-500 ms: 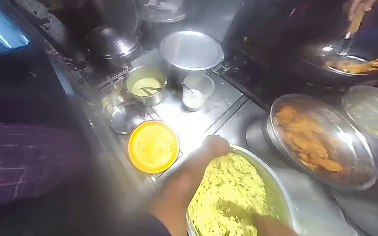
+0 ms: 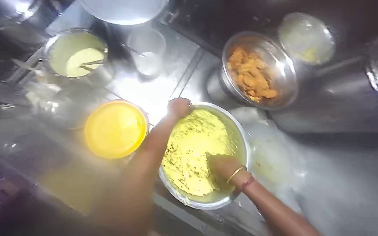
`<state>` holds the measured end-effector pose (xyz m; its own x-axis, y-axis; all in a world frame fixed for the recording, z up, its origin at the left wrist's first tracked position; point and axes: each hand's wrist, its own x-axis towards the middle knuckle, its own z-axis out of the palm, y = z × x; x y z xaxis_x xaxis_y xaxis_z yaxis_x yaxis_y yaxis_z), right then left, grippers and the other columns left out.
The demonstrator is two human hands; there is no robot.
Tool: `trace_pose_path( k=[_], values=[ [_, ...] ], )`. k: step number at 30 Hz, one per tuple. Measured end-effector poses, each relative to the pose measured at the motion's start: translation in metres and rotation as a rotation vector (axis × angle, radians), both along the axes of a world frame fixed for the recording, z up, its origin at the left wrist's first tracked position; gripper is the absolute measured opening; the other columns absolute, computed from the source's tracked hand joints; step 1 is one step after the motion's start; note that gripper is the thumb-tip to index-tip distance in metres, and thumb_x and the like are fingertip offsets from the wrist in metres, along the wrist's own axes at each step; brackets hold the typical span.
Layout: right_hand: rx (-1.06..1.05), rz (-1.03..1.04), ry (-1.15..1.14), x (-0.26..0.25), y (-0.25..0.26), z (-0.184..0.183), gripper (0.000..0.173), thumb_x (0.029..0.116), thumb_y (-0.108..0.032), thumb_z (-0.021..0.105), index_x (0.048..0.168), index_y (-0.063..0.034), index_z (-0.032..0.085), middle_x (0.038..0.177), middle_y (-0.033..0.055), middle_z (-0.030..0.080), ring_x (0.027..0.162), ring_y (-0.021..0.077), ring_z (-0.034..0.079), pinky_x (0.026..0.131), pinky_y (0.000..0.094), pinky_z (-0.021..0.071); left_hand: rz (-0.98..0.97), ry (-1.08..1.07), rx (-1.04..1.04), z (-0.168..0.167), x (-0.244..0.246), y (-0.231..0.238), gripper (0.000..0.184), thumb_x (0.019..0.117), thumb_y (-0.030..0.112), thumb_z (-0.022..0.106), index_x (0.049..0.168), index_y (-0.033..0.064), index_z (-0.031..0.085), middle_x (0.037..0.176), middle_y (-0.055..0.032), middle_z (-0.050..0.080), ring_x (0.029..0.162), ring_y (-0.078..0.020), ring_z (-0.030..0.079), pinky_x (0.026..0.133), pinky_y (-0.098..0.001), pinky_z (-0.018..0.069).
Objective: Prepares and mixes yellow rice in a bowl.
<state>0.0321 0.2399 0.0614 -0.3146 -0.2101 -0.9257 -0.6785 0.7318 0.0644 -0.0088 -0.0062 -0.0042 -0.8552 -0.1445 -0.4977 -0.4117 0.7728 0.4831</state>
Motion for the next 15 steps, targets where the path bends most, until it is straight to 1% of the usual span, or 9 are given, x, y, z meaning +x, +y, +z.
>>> trace_pose_path(
  k=[2, 3, 5, 6, 8, 10, 12, 14, 15],
  values=[
    [-0.033, -0.016, 0.143, -0.028, 0.007, 0.023, 0.037, 0.0995, -0.012, 0.055, 0.135, -0.0017, 0.059, 0.118, 0.0305, 0.067, 0.110, 0.0524, 0.065, 0.088, 0.0712, 0.0505, -0.035, 0.004, -0.057, 0.003, -0.003, -0.005, 0.057, 0.1036, 0.060, 0.041, 0.113, 0.0118, 0.071, 0.108, -0.0176, 0.072, 0.105, -0.0390, 0.068, 0.083, -0.0640, 0.0530],
    [-0.074, -0.059, 0.241, -0.041, 0.007, 0.027, 0.037, 0.1037, -0.013, 0.048, 0.137, 0.0012, 0.056, 0.119, 0.0323, 0.066, 0.111, 0.0533, 0.064, 0.088, 0.0704, 0.0505, -0.042, 0.003, -0.071, 0.003, -0.002, -0.006, 0.059, 0.1039, 0.060, 0.040, 0.113, 0.0112, 0.071, 0.107, -0.0178, 0.072, 0.104, -0.0388, 0.068, 0.083, -0.0640, 0.0530],
    [-0.146, -0.163, 0.392, -0.063, 0.002, 0.007, 0.043, 0.1105, -0.021, 0.035, 0.145, 0.0015, 0.049, 0.123, 0.0329, 0.065, 0.114, 0.0526, 0.064, 0.092, 0.0681, 0.0496, -0.050, -0.003, -0.083, 0.002, 0.002, -0.005, 0.058, 0.1044, 0.058, 0.038, 0.112, 0.0113, 0.071, 0.106, -0.0173, 0.072, 0.104, -0.0383, 0.069, 0.082, -0.0635, 0.0530],
    [-0.165, -0.206, 0.401, -0.068, -0.002, -0.011, 0.045, 0.1102, -0.021, 0.035, 0.146, 0.0024, 0.048, 0.125, 0.0336, 0.064, 0.115, 0.0527, 0.063, 0.093, 0.0684, 0.0493, -0.051, -0.005, -0.077, 0.002, 0.001, -0.004, 0.057, 0.1047, 0.058, 0.038, 0.113, 0.0115, 0.071, 0.108, -0.0175, 0.071, 0.105, -0.0386, 0.068, 0.083, -0.0638, 0.0528],
    [-0.183, -0.253, 0.295, -0.055, -0.014, -0.048, 0.045, 0.1071, -0.019, 0.042, 0.145, 0.0026, 0.049, 0.130, 0.0330, 0.062, 0.118, 0.0524, 0.062, 0.095, 0.0703, 0.0491, -0.039, -0.007, -0.071, 0.001, -0.001, -0.003, 0.056, 0.1044, 0.058, 0.039, 0.115, 0.0137, 0.071, 0.110, -0.0168, 0.072, 0.107, -0.0384, 0.068, 0.084, -0.0640, 0.0526],
    [-0.193, -0.214, 0.173, -0.021, -0.033, -0.068, 0.048, 0.1064, -0.021, 0.042, 0.151, -0.0044, 0.042, 0.126, 0.0282, 0.065, 0.113, 0.0476, 0.066, 0.091, 0.0663, 0.0534, -0.018, -0.007, -0.074, 0.002, 0.000, -0.005, 0.054, 0.1037, 0.059, 0.041, 0.115, 0.0156, 0.071, 0.108, -0.0154, 0.072, 0.105, -0.0371, 0.068, 0.083, -0.0632, 0.0531],
    [-0.168, -0.121, 0.077, 0.007, -0.030, -0.057, 0.048, 0.1083, -0.026, 0.039, 0.154, -0.0107, 0.040, 0.120, 0.0247, 0.069, 0.109, 0.0453, 0.069, 0.089, 0.0633, 0.0546, -0.019, 0.019, -0.038, 0.003, 0.003, -0.002, 0.049, 0.1037, 0.055, 0.047, 0.110, 0.0126, 0.071, 0.104, -0.0161, 0.072, 0.102, -0.0371, 0.069, 0.081, -0.0619, 0.0532],
    [-0.113, -0.023, 0.038, 0.019, -0.008, -0.027, 0.045, 0.1081, -0.026, 0.043, 0.150, -0.0122, 0.050, 0.120, 0.0237, 0.070, 0.109, 0.0454, 0.068, 0.090, 0.0642, 0.0536, -0.009, 0.055, 0.027, 0.004, 0.004, 0.000, 0.047, 0.1022, 0.052, 0.053, 0.111, 0.0100, 0.072, 0.107, -0.0165, 0.072, 0.105, -0.0363, 0.068, 0.086, -0.0615, 0.0535],
    [-0.093, 0.026, 0.040, 0.018, 0.004, -0.015, 0.041, 0.1051, -0.023, 0.048, 0.144, -0.0110, 0.057, 0.120, 0.0241, 0.070, 0.110, 0.0462, 0.068, 0.089, 0.0655, 0.0533, 0.011, 0.072, 0.048, 0.005, 0.006, -0.004, 0.049, 0.1018, 0.053, 0.053, 0.112, 0.0094, 0.072, 0.110, -0.0163, 0.072, 0.107, -0.0356, 0.068, 0.088, -0.0615, 0.0530]
  ],
)
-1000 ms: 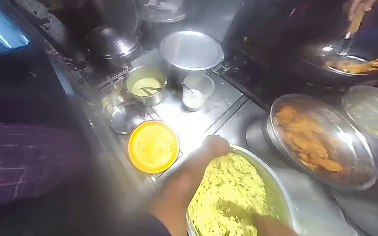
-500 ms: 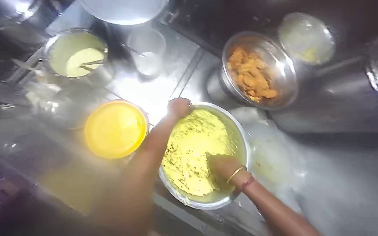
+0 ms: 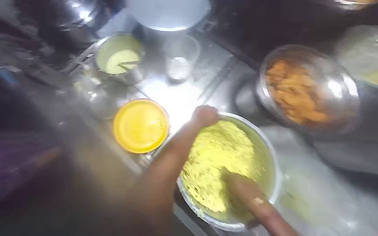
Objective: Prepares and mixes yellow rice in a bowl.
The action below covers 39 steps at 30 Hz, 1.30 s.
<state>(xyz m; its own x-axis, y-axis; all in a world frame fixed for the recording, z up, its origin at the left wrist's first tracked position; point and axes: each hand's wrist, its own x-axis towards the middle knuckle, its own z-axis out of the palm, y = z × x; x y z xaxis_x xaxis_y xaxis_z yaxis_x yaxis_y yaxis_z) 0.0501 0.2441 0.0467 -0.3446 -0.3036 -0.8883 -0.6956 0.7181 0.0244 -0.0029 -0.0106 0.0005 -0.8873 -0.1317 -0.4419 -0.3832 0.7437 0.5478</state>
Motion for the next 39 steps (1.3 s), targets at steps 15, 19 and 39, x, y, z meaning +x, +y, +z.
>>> trace_pose_path(
  k=[15, 19, 39],
  values=[
    [-0.334, -0.127, 0.140, -0.029, -0.088, -0.058, 0.041, 0.1084, -0.021, 0.041, 0.143, -0.0011, 0.049, 0.120, 0.0279, 0.067, 0.106, 0.0469, 0.069, 0.089, 0.0638, 0.0550, -0.010, 0.002, -0.008, 0.000, 0.000, -0.004, 0.047, 0.1047, 0.050, 0.047, 0.117, 0.0117, 0.071, 0.111, -0.0150, 0.072, 0.107, -0.0357, 0.068, 0.085, -0.0625, 0.0529],
    [-0.121, -0.085, -0.002, -0.014, -0.026, -0.017, 0.033, 0.1085, -0.017, 0.038, 0.137, -0.0043, 0.050, 0.118, 0.0242, 0.067, 0.106, 0.0425, 0.070, 0.088, 0.0588, 0.0562, -0.048, -0.007, -0.015, -0.006, -0.006, -0.002, 0.048, 0.1042, 0.051, 0.047, 0.111, 0.0103, 0.072, 0.108, -0.0164, 0.072, 0.106, -0.0366, 0.068, 0.085, -0.0615, 0.0530],
    [-0.287, -0.143, 0.458, -0.079, -0.021, -0.011, 0.034, 0.1061, -0.017, 0.049, 0.137, -0.0039, 0.056, 0.106, 0.0299, 0.067, 0.091, 0.0512, 0.068, 0.070, 0.0648, 0.0540, -0.091, -0.052, -0.149, -0.001, -0.009, -0.001, 0.056, 0.1059, 0.055, 0.039, 0.109, 0.0082, 0.069, 0.107, -0.0196, 0.070, 0.105, -0.0408, 0.067, 0.081, -0.0645, 0.0518]
  ],
)
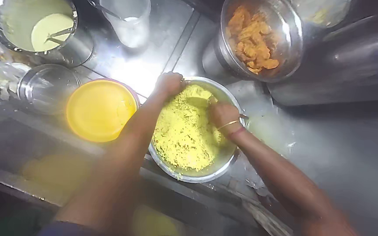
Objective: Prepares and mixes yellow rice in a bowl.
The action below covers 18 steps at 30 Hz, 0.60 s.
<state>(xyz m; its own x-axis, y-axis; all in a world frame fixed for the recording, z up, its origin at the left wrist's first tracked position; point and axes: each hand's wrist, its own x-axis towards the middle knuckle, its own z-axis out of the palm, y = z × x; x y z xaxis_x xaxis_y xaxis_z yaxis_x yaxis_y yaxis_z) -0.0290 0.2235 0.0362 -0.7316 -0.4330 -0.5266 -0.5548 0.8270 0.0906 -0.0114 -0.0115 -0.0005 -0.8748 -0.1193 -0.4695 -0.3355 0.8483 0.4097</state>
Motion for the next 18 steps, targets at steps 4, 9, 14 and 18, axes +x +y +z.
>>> trace_pose_path(
  k=[4, 9, 14, 18],
  values=[
    [0.309, -0.148, -0.164, 0.005, 0.020, -0.006, 0.036, 0.0982, -0.009, 0.061, 0.131, 0.0051, 0.058, 0.116, 0.0322, 0.066, 0.109, 0.0510, 0.065, 0.086, 0.0669, 0.0523, 0.042, -0.029, 0.045, 0.004, 0.002, 0.004, 0.055, 0.1061, 0.054, 0.040, 0.109, 0.0073, 0.069, 0.107, -0.0202, 0.069, 0.105, -0.0409, 0.067, 0.082, -0.0652, 0.0516],
    [0.600, -0.030, -0.483, 0.055, 0.045, -0.013, 0.037, 0.0938, -0.016, 0.067, 0.119, 0.0109, 0.065, 0.128, 0.0335, 0.062, 0.122, 0.0520, 0.059, 0.096, 0.0723, 0.0467, 0.079, -0.054, 0.050, 0.002, 0.002, 0.003, 0.059, 0.1047, 0.060, 0.038, 0.114, 0.0102, 0.068, 0.110, -0.0184, 0.069, 0.107, -0.0393, 0.067, 0.082, -0.0637, 0.0525],
    [0.543, 0.103, -0.761, 0.071, 0.043, -0.009, 0.031, 0.0979, -0.020, 0.063, 0.108, 0.0097, 0.067, 0.114, 0.0305, 0.066, 0.110, 0.0471, 0.064, 0.090, 0.0681, 0.0493, 0.108, -0.062, 0.077, 0.005, 0.003, 0.006, 0.057, 0.1051, 0.058, 0.039, 0.116, 0.0101, 0.069, 0.114, -0.0189, 0.069, 0.110, -0.0398, 0.066, 0.083, -0.0649, 0.0521],
    [0.334, -0.228, -0.665, 0.057, 0.034, -0.005, 0.045, 0.1052, -0.025, 0.053, 0.133, 0.0102, 0.053, 0.126, 0.0325, 0.061, 0.120, 0.0461, 0.061, 0.099, 0.0645, 0.0466, 0.065, -0.046, 0.070, 0.001, 0.000, 0.002, 0.058, 0.1055, 0.058, 0.038, 0.116, 0.0098, 0.068, 0.115, -0.0185, 0.069, 0.111, -0.0396, 0.066, 0.085, -0.0651, 0.0518]
  ],
)
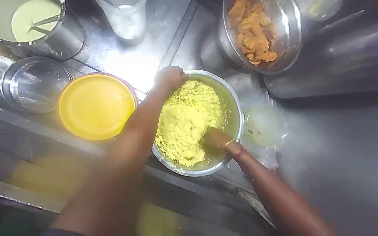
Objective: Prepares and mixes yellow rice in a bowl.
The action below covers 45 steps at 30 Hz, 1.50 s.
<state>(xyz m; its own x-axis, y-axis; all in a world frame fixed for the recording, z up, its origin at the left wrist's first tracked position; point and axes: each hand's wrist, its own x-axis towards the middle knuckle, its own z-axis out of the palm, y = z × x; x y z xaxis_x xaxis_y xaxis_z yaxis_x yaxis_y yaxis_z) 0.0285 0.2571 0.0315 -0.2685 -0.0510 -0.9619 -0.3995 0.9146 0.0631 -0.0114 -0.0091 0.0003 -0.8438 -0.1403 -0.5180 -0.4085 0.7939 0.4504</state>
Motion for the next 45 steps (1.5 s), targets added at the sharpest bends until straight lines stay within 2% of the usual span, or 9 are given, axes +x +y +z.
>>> trace_pose_path(
  k=[2, 7, 13, 19, 24, 30, 35, 38, 45],
  values=[
    [0.085, 0.070, 0.080, -0.001, 0.013, -0.007, 0.056, 0.1016, -0.029, 0.057, 0.142, 0.0075, 0.048, 0.132, 0.0335, 0.060, 0.123, 0.0494, 0.060, 0.098, 0.0691, 0.0468, -0.032, 0.006, -0.006, -0.001, 0.003, 0.001, 0.061, 0.1054, 0.059, 0.038, 0.116, 0.0080, 0.068, 0.115, -0.0196, 0.069, 0.111, -0.0404, 0.066, 0.086, -0.0648, 0.0515],
    [-0.020, 0.013, 0.207, -0.029, -0.013, 0.047, 0.042, 0.1044, -0.029, 0.053, 0.127, 0.0052, 0.060, 0.120, 0.0309, 0.065, 0.114, 0.0488, 0.063, 0.091, 0.0691, 0.0478, -0.052, 0.007, 0.008, -0.001, -0.001, -0.001, 0.061, 0.1057, 0.058, 0.038, 0.115, 0.0059, 0.068, 0.115, -0.0208, 0.068, 0.111, -0.0408, 0.065, 0.088, -0.0648, 0.0503],
    [-0.004, 0.085, 0.122, -0.019, -0.031, -0.040, 0.053, 0.1000, -0.027, 0.060, 0.139, 0.0080, 0.052, 0.131, 0.0334, 0.060, 0.123, 0.0509, 0.059, 0.099, 0.0705, 0.0456, -0.084, 0.013, -0.004, 0.003, -0.002, -0.003, 0.060, 0.1069, 0.056, 0.036, 0.116, 0.0056, 0.067, 0.115, -0.0218, 0.068, 0.112, -0.0415, 0.065, 0.088, -0.0653, 0.0499],
    [0.037, 0.157, 0.328, -0.054, -0.017, 0.023, 0.033, 0.0951, -0.021, 0.068, 0.115, 0.0047, 0.067, 0.111, 0.0306, 0.068, 0.106, 0.0512, 0.066, 0.083, 0.0715, 0.0502, -0.080, 0.042, -0.013, 0.000, -0.002, -0.004, 0.060, 0.1064, 0.057, 0.037, 0.114, 0.0058, 0.068, 0.113, -0.0212, 0.069, 0.110, -0.0416, 0.066, 0.086, -0.0651, 0.0505],
    [-0.038, 0.128, 0.129, -0.021, -0.009, -0.054, 0.040, 0.0971, -0.023, 0.065, 0.125, 0.0049, 0.062, 0.120, 0.0314, 0.066, 0.114, 0.0504, 0.063, 0.092, 0.0726, 0.0475, -0.098, 0.050, -0.038, -0.002, -0.001, -0.001, 0.059, 0.1067, 0.055, 0.037, 0.112, 0.0050, 0.067, 0.112, -0.0216, 0.068, 0.110, -0.0413, 0.065, 0.086, -0.0644, 0.0499],
    [0.190, 0.343, 0.225, -0.035, -0.015, 0.032, 0.023, 0.0942, -0.011, 0.067, 0.112, 0.0034, 0.070, 0.112, 0.0280, 0.069, 0.108, 0.0487, 0.066, 0.085, 0.0675, 0.0511, -0.078, 0.056, -0.042, 0.000, -0.002, -0.001, 0.057, 0.1060, 0.055, 0.038, 0.113, 0.0072, 0.069, 0.111, -0.0207, 0.069, 0.109, -0.0415, 0.066, 0.084, -0.0644, 0.0510],
    [0.049, 0.580, -0.036, -0.003, -0.011, -0.013, 0.032, 0.0995, -0.017, 0.060, 0.128, -0.0037, 0.064, 0.116, 0.0277, 0.068, 0.111, 0.0503, 0.064, 0.089, 0.0715, 0.0483, -0.062, 0.045, -0.033, -0.009, -0.002, -0.003, 0.057, 0.1050, 0.058, 0.039, 0.115, 0.0107, 0.069, 0.113, -0.0183, 0.069, 0.110, -0.0395, 0.066, 0.085, -0.0648, 0.0513],
    [-0.103, 0.542, 0.225, -0.040, -0.014, -0.047, 0.018, 0.0934, -0.007, 0.066, 0.109, -0.0010, 0.072, 0.100, 0.0261, 0.072, 0.096, 0.0500, 0.068, 0.079, 0.0709, 0.0517, -0.064, 0.055, -0.050, -0.007, -0.002, -0.005, 0.058, 0.1050, 0.059, 0.039, 0.113, 0.0092, 0.068, 0.112, -0.0191, 0.069, 0.110, -0.0398, 0.066, 0.085, -0.0640, 0.0515],
    [-0.018, 0.543, 0.081, -0.031, -0.024, 0.023, 0.026, 0.0990, -0.019, 0.061, 0.119, -0.0041, 0.067, 0.104, 0.0242, 0.070, 0.099, 0.0470, 0.068, 0.079, 0.0676, 0.0524, -0.061, 0.044, -0.030, -0.002, -0.001, -0.003, 0.058, 0.1056, 0.057, 0.039, 0.113, 0.0070, 0.068, 0.113, -0.0204, 0.068, 0.112, -0.0407, 0.065, 0.087, -0.0639, 0.0508]
  ],
)
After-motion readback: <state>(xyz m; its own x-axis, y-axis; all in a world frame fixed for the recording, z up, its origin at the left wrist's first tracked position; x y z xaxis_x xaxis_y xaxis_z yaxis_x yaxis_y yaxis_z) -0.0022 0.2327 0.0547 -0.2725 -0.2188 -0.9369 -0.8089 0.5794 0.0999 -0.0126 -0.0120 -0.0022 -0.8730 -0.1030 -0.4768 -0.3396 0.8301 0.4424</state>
